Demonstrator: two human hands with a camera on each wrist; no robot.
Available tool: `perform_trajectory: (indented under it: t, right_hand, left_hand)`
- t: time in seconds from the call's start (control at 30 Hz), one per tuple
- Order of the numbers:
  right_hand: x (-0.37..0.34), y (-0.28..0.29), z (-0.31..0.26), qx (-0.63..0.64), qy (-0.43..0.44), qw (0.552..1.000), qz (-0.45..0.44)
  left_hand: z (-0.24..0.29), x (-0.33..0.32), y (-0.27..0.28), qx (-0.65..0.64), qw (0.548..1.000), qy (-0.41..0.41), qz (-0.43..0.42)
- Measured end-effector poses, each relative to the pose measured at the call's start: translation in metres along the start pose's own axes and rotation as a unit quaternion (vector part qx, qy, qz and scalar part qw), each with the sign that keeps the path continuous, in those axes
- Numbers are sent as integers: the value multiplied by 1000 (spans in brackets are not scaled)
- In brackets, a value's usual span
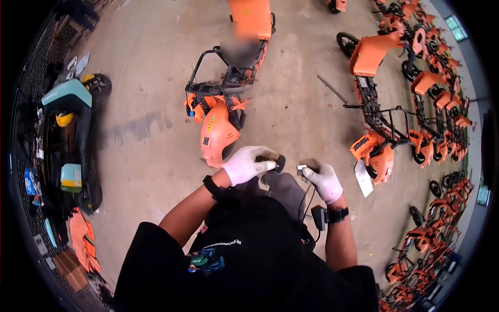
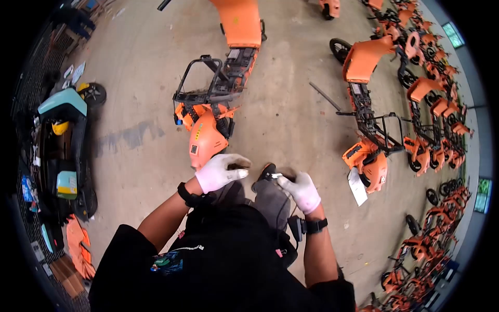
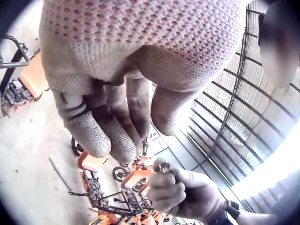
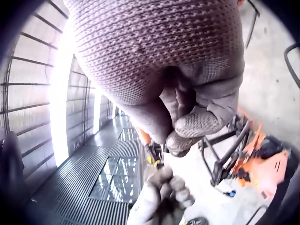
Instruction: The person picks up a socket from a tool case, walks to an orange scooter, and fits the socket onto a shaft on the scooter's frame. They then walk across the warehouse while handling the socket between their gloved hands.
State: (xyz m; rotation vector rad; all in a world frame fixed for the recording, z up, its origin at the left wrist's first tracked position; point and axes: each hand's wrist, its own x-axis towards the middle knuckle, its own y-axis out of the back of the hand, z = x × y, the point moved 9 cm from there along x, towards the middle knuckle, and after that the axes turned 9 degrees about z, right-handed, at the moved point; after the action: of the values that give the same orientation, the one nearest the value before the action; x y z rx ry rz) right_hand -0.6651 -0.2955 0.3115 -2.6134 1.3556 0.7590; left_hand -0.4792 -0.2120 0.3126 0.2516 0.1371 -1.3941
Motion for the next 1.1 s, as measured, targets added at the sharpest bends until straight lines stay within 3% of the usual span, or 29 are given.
perform_trajectory:
  t: [0.07, 0.17, 0.2, 0.23, 0.33, 0.47, 0.6, 0.7, 0.73, 0.8, 0.87, 0.9, 1.0, 1.03, 1.1]
  right_hand:
    - [32, -23, -51, 6, 16, 986, -168]
    - [88, -27, -78, 10, -48, 961, -274]
    - [111, -24, -83, 2, -56, 956, -287]
    - [131, -21, -86, 2, -73, 952, -296]
    - [192, -9, -96, 15, -124, 945, -302]
    - [274, 9, -102, 93, -199, 941, -256]
    - [355, 9, -115, -9, -221, 942, -252]
    - [427, -9, -113, -129, -223, 929, -266]
    - [451, -20, -109, -152, -210, 929, -264]
    - [502, -49, -90, -168, -183, 922, -298]
    - [548, -84, -67, -202, -141, 906, -344]
    - [572, -98, -49, -195, -145, 899, -364]
    - [633, -133, 11, -180, -153, 884, -404]
    - [646, -143, 26, -154, -186, 883, -402]
    - [669, -162, 53, -164, -197, 872, -417]
  left_hand:
    - [25, 31, -6, -17, 1000, 16, 15]
    - [39, 85, 7, -27, 998, 15, 48]
    - [38, 100, 12, -25, 998, 19, 52]
    - [30, 117, 12, -153, 983, 80, 63]
    - [33, 177, 28, -105, 988, 70, 88]
    - [10, 269, 35, -192, 976, 56, 87]
    - [-13, 317, 64, -123, 975, 57, 174]
    - [-115, 334, 70, -222, 903, 206, 303]
    - [-139, 335, 83, -178, 890, 238, 345]
    - [-216, 338, 78, -255, 813, 331, 406]
    - [-264, 347, 77, -352, 722, 361, 473]
    - [-290, 352, 75, -347, 698, 388, 492]
    - [-370, 380, 56, -339, 672, 403, 521]
    - [-396, 393, 54, -272, 697, 384, 542]
    - [-420, 408, 55, -222, 699, 390, 556]
